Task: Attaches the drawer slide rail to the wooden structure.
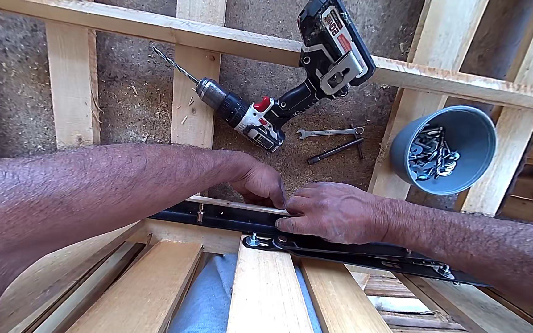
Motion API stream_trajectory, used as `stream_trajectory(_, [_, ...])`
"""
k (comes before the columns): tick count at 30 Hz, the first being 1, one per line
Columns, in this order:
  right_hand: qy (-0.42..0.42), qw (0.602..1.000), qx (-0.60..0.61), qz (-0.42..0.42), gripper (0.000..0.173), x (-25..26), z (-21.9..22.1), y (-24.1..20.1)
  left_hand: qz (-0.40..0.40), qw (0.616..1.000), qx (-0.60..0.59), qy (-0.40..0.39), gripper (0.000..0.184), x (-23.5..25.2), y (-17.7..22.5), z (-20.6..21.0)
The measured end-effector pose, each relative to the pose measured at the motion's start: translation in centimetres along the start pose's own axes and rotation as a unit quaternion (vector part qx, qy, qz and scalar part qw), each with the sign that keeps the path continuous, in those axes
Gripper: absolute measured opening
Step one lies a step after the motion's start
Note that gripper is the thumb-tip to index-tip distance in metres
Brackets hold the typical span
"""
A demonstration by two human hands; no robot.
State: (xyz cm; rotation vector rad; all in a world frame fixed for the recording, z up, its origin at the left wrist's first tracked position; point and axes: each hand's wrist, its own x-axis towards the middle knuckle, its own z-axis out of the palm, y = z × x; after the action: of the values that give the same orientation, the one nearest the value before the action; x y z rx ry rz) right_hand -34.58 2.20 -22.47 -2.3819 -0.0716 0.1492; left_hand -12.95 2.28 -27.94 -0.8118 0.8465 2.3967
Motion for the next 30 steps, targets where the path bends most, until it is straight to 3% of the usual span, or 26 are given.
stream_trajectory(10, [0.025,1.0,0.006,0.011,0.012,0.5,-0.2,-0.3,0.022,0.999,0.022,-0.012,0.026,0.3,-0.4,-0.3])
stream_trajectory(14, [0.016,1.0,-0.002,0.011,0.012,0.5,-0.4,0.1,0.023,0.999,0.025,-0.004,0.023,0.2,-0.2,-0.1])
stream_trajectory(18, [-0.003,1.0,0.006,0.021,0.024,0.0,-0.3,0.2,0.005,0.999,0.038,0.009,0.024,-0.1,0.2,0.0])
stream_trajectory(23, [0.012,0.999,-0.002,0.033,0.011,0.3,0.0,-0.4,0.02,0.998,0.053,0.002,0.027,0.1,-0.1,-0.1])
stream_trajectory(30, [-0.006,0.998,0.036,0.055,0.027,-0.6,-0.2,-0.1,0.0,0.998,0.06,0.011,0.026,-0.2,0.4,0.1])
